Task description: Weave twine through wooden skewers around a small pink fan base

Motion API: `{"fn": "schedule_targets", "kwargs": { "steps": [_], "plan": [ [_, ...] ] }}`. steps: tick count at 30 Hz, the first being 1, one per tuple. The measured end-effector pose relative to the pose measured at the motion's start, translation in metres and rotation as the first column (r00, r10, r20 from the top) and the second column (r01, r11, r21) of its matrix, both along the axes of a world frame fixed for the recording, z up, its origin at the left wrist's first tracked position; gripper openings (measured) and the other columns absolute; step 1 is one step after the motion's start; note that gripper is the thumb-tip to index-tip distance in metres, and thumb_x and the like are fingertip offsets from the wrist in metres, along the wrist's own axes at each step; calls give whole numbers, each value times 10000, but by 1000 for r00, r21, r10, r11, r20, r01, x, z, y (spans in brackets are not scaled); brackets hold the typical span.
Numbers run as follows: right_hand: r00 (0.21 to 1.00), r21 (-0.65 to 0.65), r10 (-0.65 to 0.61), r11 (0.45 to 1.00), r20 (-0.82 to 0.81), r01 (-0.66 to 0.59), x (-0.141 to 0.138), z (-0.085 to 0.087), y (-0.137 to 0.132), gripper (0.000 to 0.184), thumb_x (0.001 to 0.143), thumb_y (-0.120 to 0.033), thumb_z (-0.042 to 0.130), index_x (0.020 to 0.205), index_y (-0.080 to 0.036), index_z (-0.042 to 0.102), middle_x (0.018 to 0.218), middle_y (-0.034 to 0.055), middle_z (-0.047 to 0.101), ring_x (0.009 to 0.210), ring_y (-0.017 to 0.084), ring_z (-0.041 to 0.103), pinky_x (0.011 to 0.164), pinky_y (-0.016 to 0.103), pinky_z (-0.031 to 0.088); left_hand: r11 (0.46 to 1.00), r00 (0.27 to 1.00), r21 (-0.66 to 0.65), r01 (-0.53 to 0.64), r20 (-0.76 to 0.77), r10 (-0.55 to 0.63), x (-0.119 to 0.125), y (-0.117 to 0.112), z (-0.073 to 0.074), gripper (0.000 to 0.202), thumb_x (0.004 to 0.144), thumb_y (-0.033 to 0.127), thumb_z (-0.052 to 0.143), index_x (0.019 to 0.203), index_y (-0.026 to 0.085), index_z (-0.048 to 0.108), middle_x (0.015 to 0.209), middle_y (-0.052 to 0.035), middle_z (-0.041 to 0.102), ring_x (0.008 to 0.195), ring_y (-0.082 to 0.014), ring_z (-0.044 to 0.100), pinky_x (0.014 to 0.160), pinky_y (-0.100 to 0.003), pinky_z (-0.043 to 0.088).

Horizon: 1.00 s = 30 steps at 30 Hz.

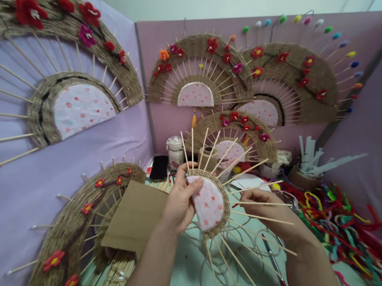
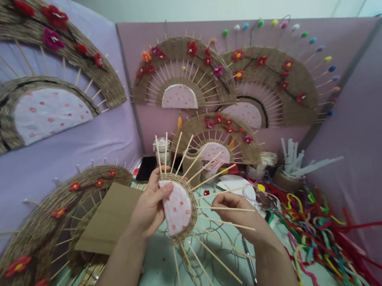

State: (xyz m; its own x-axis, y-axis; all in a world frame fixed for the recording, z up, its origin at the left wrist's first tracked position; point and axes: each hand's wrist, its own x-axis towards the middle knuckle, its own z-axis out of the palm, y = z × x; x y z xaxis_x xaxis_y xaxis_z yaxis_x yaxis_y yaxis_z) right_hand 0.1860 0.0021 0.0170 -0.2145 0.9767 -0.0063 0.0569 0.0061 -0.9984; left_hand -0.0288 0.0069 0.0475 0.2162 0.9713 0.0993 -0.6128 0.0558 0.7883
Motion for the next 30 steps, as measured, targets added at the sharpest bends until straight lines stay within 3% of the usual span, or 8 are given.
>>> {"fn": "schedule_targets", "kwargs": {
  "steps": [10,15,19,25,30],
  "plan": [
    [991,-8,-61,998,-115,60,4,0,-3,230,664,-350,753,650,-174,605,609,-24,461,551,87,350,503,228,256,1000,1000,3,12,-26,-12,0,2,0,473,722,213,697,1100,277,419,697,57,573,621,-106,581,599,-213,469],
    [990,-43,-26,999,-137,20,8,-6,0,266,708,-397,731,668,-167,605,606,-25,449,533,74,353,477,210,249,1000,999,15,-2,-42,3,-1,2,-2,444,740,183,678,1099,260,429,690,54,565,589,-82,553,582,-189,466],
    [984,-50,-10,999,-180,1,18,-9,4,265,665,-375,770,696,-158,621,602,-28,460,515,64,362,468,199,268,1000,999,14,-3,-52,3,-2,4,-3,446,748,187,675,1115,253,432,680,49,564,567,-75,538,551,-173,454],
    [875,-20,-147,988,-461,155,28,1,6,276,656,-326,778,874,-227,639,658,-25,532,513,69,408,467,189,337,997,989,14,77,-125,-75,-9,5,-8,434,758,187,671,1129,256,456,706,39,554,603,-84,546,577,-192,463],
    [778,53,-193,959,-598,278,25,10,3,200,678,-321,760,825,-229,660,722,-13,576,524,45,421,512,178,389,992,973,-8,125,-195,-124,-9,5,-11,449,759,196,672,1149,249,457,749,22,573,622,-90,554,585,-201,467]
  ]
}}
